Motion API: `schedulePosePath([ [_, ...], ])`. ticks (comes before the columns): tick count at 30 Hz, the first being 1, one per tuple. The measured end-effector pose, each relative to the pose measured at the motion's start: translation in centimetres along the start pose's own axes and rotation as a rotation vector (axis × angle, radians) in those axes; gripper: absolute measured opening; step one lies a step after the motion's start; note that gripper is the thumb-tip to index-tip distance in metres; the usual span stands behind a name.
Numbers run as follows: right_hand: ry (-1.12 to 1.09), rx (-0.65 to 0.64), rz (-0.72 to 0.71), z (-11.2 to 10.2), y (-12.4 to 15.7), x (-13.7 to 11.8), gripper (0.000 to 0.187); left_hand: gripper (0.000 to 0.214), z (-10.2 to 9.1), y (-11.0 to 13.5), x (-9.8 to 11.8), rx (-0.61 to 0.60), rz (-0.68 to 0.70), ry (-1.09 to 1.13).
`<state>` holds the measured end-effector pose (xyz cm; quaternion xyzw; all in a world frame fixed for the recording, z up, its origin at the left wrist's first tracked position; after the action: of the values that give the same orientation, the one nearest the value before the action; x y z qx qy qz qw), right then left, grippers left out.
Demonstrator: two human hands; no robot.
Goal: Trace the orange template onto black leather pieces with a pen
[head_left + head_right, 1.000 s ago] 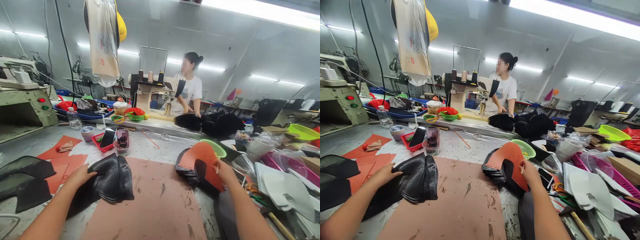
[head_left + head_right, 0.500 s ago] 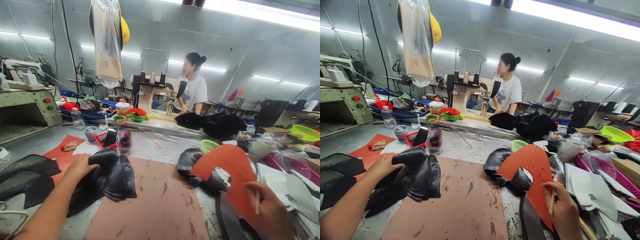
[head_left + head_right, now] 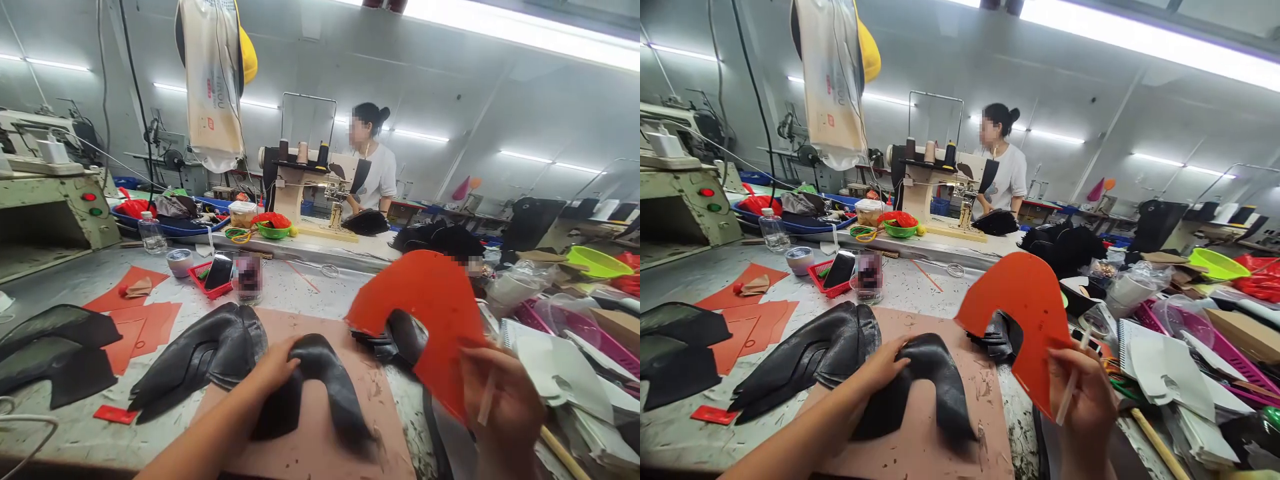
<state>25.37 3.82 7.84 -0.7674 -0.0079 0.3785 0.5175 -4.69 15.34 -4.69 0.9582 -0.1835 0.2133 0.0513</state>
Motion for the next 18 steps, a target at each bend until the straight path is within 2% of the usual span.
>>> schedulePosePath([
  [2,-0.148,-0.033,0.032,2.4,0.3,-0.5,0.022,0.046,0.3,0.4,0.1,0.052,0.024,-0.193],
  [3,-0.208,-0.104,0.057,4.3,0.8,-0.7,0.02,0.044,-0.1,0.6,0.2,0.078,0.045,-0.273],
  [5,-0.252,-0.332,0.11,8.7,2.9,-0.6,0.016,0.037,-1.4,1.1,0.0,0.132,0.079,-0.444],
  [8,-0.148,-0.655,0.105,14.3,8.2,0.1,0.01,0.029,-3.1,1.4,-1.3,0.193,0.093,-0.53],
  [10,0.018,-0.77,0.069,16.2,11.3,0.9,0.013,0.031,-2.7,1.7,-1.7,0.187,0.191,-0.518],
  [12,0.168,-0.802,0.041,16.6,13.0,1.7,0.016,0.03,-0.9,2.6,-1.5,0.107,0.357,-0.481],
  [14,0.242,-0.798,0.019,15.9,13.3,1.8,0.015,0.036,1.1,3.5,-1.4,0.008,0.462,-0.448],
  [18,0.171,-0.864,0.055,13.3,13.1,1.5,0.015,0.045,2.6,4.2,-1.7,-0.062,0.46,-0.442],
])
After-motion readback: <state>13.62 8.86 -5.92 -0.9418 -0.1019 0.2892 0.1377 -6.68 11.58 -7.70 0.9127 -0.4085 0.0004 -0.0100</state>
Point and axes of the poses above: each hand's wrist, its own y-axis away from the middle knuckle, its own z-axis out of the palm, x = y × z, the point moved 8 cm from there along -y, towards the middle knuckle, and after that the axes turned 9 degrees about -y, right-handed, at the moved point
